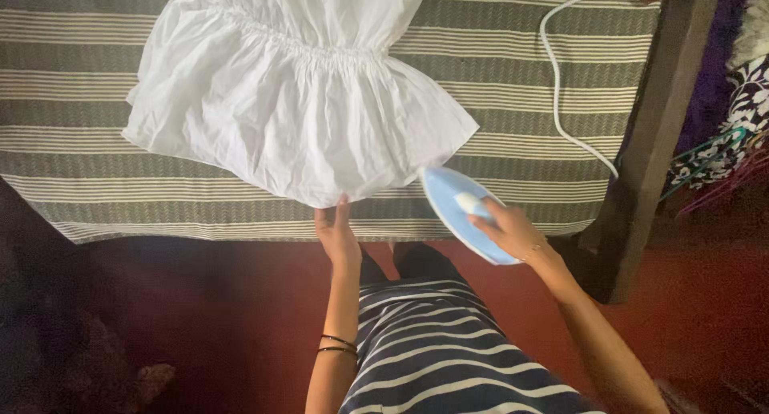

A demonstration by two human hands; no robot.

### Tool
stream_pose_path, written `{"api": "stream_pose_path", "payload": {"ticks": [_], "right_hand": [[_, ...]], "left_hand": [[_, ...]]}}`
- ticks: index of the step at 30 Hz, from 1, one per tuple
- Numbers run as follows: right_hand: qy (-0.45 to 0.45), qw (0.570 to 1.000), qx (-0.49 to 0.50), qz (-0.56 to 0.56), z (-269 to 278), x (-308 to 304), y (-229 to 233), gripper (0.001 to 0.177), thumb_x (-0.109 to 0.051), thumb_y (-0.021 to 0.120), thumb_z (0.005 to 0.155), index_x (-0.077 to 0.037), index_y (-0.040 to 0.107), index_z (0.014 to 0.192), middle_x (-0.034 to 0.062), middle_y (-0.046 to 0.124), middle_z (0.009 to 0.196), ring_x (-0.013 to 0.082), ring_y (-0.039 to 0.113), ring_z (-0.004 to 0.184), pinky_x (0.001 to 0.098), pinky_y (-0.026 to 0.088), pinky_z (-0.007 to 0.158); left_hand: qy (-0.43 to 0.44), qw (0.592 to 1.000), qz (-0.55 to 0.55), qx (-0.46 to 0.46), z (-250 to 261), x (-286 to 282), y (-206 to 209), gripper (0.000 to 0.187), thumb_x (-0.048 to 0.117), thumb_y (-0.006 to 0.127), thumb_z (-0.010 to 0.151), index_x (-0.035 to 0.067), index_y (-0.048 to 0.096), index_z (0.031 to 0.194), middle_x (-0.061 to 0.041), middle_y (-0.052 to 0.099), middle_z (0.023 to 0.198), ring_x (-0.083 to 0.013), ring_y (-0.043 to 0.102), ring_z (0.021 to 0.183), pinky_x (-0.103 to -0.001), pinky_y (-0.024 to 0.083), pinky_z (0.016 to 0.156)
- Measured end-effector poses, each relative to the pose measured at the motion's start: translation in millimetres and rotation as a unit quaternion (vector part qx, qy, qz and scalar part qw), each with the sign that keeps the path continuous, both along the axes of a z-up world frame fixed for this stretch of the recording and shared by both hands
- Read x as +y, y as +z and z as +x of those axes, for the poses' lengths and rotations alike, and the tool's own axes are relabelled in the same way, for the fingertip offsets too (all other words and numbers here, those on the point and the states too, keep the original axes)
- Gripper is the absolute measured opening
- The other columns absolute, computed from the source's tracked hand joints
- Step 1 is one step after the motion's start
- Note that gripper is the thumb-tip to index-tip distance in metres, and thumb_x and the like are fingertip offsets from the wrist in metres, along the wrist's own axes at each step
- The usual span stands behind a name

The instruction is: The person irons a white blouse laid out on a striped ironing board. They repeatedly smooth the fabric with their hands and move the iron across the sleeves, bodice, and hem to remove wrinkles.

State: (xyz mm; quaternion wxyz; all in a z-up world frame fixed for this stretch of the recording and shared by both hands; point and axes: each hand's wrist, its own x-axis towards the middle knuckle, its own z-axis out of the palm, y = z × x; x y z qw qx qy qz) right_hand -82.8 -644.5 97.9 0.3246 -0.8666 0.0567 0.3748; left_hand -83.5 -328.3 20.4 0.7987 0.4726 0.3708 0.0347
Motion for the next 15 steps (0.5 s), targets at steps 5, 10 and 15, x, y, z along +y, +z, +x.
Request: {"api": "stream_pose_path", "payload": {"ticks": [5,10,15], "right_hand": [[-0.136,0.989,-0.020,0.057,-1,10,7,0.043,-0.037,0.061,0.099,-0.003,0.061,0.126,0.0127,0.066,0.061,0.0181,0.062,0.046,0.0315,0.049,0.043],[-0.093,0.996,-0.010,-0.002,27,55,-1,0.051,-0.041,0.061,0.098,-0.004,0.056,0.133,0.0098,0.065,0.056,0.0187,0.064,0.043,0.0335,0.051,0.043],[-0.119,0.993,-0.016,-0.009,28,58,13,0.046,-0.043,0.062,0.097,-0.004,0.062,0.123,0.0083,0.065,0.057,0.0180,0.064,0.044,0.0341,0.051,0.044]], "left_hand": [[0.027,0.992,0.122,-0.005,-9,-8,-1,0.043,0.010,0.068,0.095,-0.001,0.053,0.134,-0.012,0.062,0.127,-0.0188,0.063,0.111,-0.034,0.054,0.091],[0.026,0.981,0.191,-0.024,-15,-6,-7,0.037,0.013,0.070,0.100,-0.002,0.050,0.127,-0.013,0.059,0.127,-0.0186,0.058,0.116,-0.032,0.049,0.100],[-0.066,0.968,0.209,0.126,-14,-16,2,0.052,0.015,0.078,0.090,-0.001,0.046,0.127,-0.014,0.056,0.121,-0.0223,0.057,0.110,-0.038,0.050,0.096]]}}
